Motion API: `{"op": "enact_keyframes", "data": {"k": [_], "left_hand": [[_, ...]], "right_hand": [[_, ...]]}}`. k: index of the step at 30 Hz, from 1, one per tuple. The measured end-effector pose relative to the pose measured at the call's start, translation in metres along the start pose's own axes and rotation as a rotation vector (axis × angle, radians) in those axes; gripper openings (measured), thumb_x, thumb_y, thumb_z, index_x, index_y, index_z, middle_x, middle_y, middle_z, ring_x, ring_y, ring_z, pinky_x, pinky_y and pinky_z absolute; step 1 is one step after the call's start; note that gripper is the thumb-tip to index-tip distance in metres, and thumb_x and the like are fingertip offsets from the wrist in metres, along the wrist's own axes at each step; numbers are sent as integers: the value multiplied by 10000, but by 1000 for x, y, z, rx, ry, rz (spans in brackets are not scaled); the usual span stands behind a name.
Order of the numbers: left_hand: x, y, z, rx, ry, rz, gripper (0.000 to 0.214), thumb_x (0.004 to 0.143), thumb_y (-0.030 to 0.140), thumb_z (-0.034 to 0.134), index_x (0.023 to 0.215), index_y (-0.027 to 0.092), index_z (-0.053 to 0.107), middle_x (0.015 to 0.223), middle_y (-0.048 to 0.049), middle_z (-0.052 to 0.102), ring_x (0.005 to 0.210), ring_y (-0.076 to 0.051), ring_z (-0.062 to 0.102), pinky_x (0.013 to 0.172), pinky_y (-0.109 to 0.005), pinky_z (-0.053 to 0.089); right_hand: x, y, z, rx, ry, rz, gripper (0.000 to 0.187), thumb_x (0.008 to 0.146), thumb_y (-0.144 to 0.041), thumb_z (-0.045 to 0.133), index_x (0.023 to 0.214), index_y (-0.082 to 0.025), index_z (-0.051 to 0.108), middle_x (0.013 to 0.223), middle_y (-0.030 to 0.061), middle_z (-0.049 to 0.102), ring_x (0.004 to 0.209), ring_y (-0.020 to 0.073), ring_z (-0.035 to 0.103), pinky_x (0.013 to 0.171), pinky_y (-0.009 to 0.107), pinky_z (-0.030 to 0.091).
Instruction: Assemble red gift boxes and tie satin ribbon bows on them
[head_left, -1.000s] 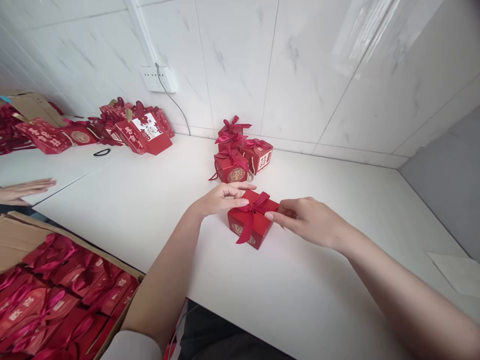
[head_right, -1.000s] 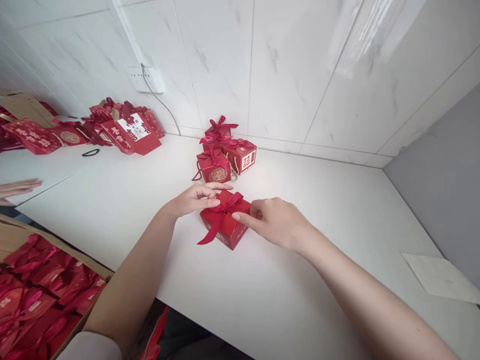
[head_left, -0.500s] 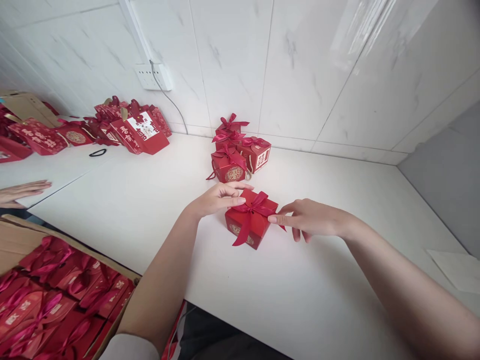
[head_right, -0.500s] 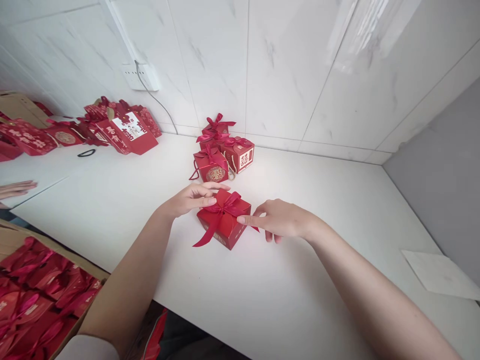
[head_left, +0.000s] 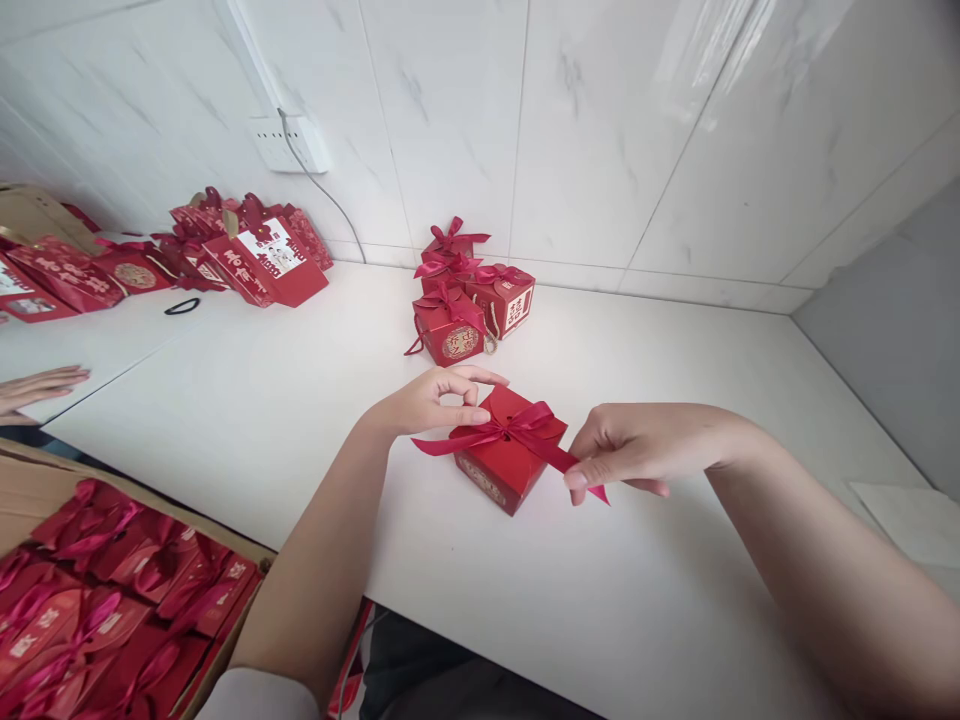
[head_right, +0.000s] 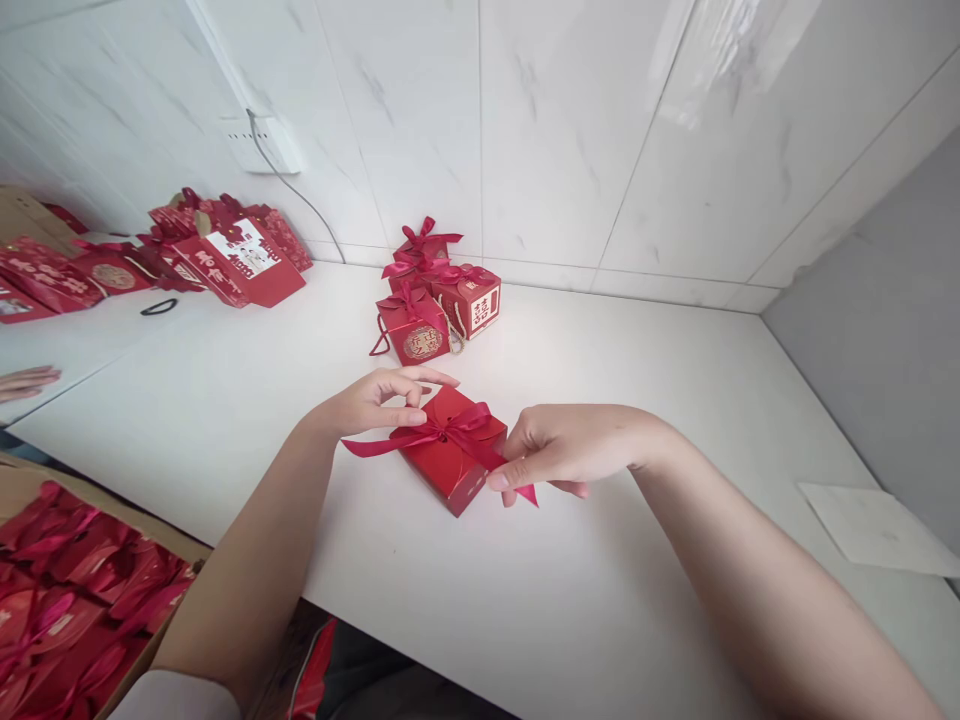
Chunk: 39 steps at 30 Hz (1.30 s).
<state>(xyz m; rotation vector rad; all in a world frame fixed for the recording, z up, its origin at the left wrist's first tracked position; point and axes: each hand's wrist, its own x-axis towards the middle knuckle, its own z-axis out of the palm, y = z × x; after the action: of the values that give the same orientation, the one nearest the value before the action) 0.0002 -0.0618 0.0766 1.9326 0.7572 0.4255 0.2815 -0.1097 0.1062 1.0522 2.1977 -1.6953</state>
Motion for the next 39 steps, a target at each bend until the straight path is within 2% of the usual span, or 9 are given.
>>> {"op": "enact_keyframes", "data": {"k": [2,7,14,19,23,32,34,39], "left_hand": [[0,1,0,15,-9,6,356,804,383,697,603,155,512,1405,-92,532,1302,-292,477,1107,-472,331],[-1,4,-1,88,-60,-5,315,656,378,825,706,180,585,1454,-73,484,1352,-315,428,1122,-459,325],[-3,7,-1,148,-84,-19,336,612,418,846,824,217,679,1458,-62,471,1376,-323,393,1116,-420,338],[-4,8,-1,170,-73,-2,308,633,413,830,721,195,631,1465,-64,463,1343,-325,433,1097,-424,353],[-3,9,0,153,-76,-13,328,630,405,836,676,190,593,1463,-55,468,1361,-318,412,1116,-424,334],[-1,10,3,124,-73,-15,308,628,392,839,698,184,624,1468,-84,459,1377,-335,390,1122,-460,327],[-1,11,3,122,-81,-21,314,637,403,833,700,184,617,1468,-83,456,1368,-327,405,1123,-456,328],[-1,10,4,165,-94,-24,323,647,411,829,712,190,602,1494,-66,429,1389,-312,380,1143,-441,298]], "right_hand": [[3,-2,2,24,32,2,458,872,-589,589,978,-173,750,549,-55,474,400,63,402,468,229,329],[11,-2,5,69,67,-8,468,886,-570,569,968,-150,757,412,-84,340,377,81,367,476,237,335],[11,1,1,48,59,-53,371,929,-419,522,878,-139,761,421,-73,391,385,72,382,481,222,347],[12,2,-1,60,65,-68,331,915,-328,512,775,-139,744,385,-82,381,377,72,370,508,228,366],[12,1,-1,96,64,-55,324,887,-256,492,675,-138,707,425,-60,450,387,73,395,491,228,351],[13,10,-4,8,-39,1,446,919,-369,497,549,-149,614,379,-29,475,446,93,406,611,249,402],[14,13,-6,6,-80,13,451,932,-408,494,616,-136,665,380,-25,487,449,94,412,581,241,384],[17,20,-11,17,-172,26,468,924,-493,517,776,-110,741,437,-4,559,389,77,387,414,224,240]]}}
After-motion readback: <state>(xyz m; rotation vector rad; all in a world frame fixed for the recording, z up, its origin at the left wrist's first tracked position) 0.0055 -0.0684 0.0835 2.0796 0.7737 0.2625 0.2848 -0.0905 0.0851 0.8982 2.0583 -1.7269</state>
